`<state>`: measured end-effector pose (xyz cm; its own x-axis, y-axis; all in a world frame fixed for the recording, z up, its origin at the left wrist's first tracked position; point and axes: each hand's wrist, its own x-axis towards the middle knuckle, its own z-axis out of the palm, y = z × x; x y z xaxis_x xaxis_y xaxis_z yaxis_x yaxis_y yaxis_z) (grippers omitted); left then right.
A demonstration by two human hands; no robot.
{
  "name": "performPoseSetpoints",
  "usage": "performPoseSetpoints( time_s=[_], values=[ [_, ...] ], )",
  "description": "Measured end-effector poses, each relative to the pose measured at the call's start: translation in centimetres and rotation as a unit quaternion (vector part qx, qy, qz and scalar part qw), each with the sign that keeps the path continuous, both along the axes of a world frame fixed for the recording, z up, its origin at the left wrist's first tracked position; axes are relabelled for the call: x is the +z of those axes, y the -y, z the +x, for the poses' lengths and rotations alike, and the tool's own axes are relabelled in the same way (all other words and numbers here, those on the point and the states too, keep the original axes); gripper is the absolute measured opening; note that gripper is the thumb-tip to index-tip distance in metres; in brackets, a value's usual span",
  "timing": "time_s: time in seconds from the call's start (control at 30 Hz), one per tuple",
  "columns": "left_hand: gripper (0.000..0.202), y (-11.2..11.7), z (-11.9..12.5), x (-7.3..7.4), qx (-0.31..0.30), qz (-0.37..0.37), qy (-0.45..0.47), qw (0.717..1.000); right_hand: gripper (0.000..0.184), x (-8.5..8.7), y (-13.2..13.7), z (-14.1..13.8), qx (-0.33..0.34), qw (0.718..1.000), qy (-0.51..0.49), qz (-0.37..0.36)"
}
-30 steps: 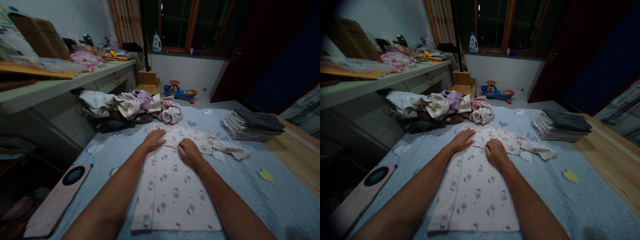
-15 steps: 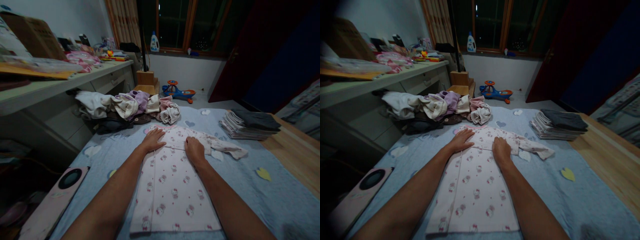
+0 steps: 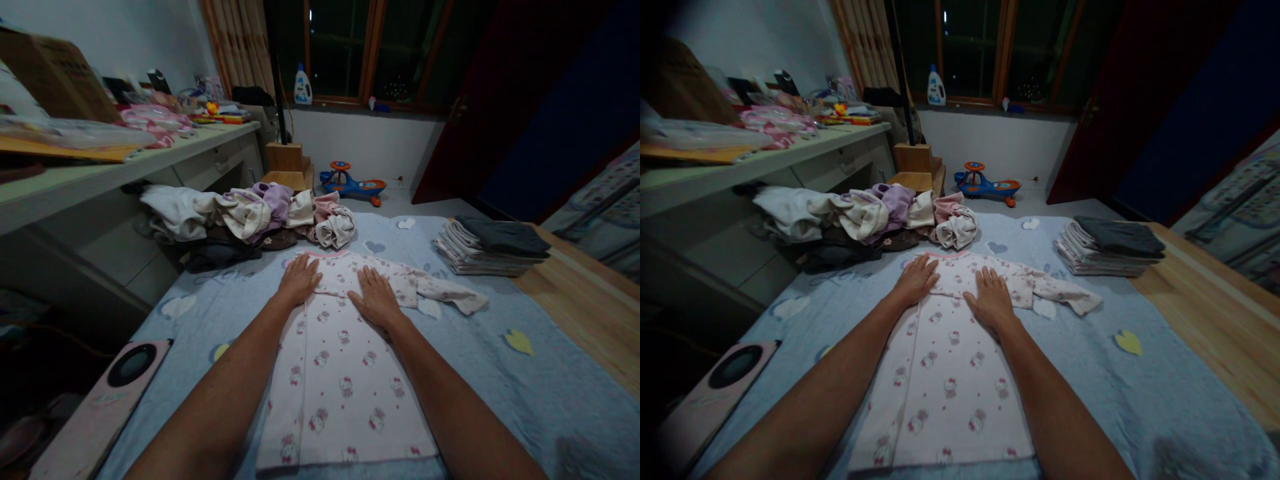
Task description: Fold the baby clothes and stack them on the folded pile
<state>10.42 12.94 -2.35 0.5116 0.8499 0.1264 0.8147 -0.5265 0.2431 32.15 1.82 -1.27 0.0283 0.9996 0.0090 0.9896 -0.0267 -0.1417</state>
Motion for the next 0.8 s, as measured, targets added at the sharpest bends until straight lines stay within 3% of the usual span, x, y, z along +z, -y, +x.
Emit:
performPoseSetpoints(
  time_s=[0.13, 0.47, 0.57, 0.7, 0.8],
  values=[
    [0.05, 0.0, 0.1, 0.1, 0.019, -0.01, -0.011, 1.0, 0.084, -0.3, 0.7, 0.9, -0.068, 0.998, -0.002, -0.011],
    [0.052, -0.1, 0.0, -0.3, 0.018, -0.002, -0.012, 1.0, 0.083, -0.5, 1.1, 3.6, -0.19, 0.982, 0.018, 0.008],
    [0.052, -0.2, 0.1, -0.4, 0.019, -0.002, -0.009, 1.0, 0.082, -0.5, 0.9, 3.5, -0.169, 0.985, 0.027, 0.029],
    [0.051, 0.0, 0.1, -0.3, 0.019, -0.008, -0.001, 1.0, 0.072, -0.6, 0.8, 3.6, -0.094, 0.995, 0.004, -0.008],
    [0.047, 0.0, -0.2, -0.2, 0.015, -0.009, 0.018, 1.0, 0.073, -0.6, 0.8, 4.0, -0.106, 0.994, 0.006, -0.011]
  ],
)
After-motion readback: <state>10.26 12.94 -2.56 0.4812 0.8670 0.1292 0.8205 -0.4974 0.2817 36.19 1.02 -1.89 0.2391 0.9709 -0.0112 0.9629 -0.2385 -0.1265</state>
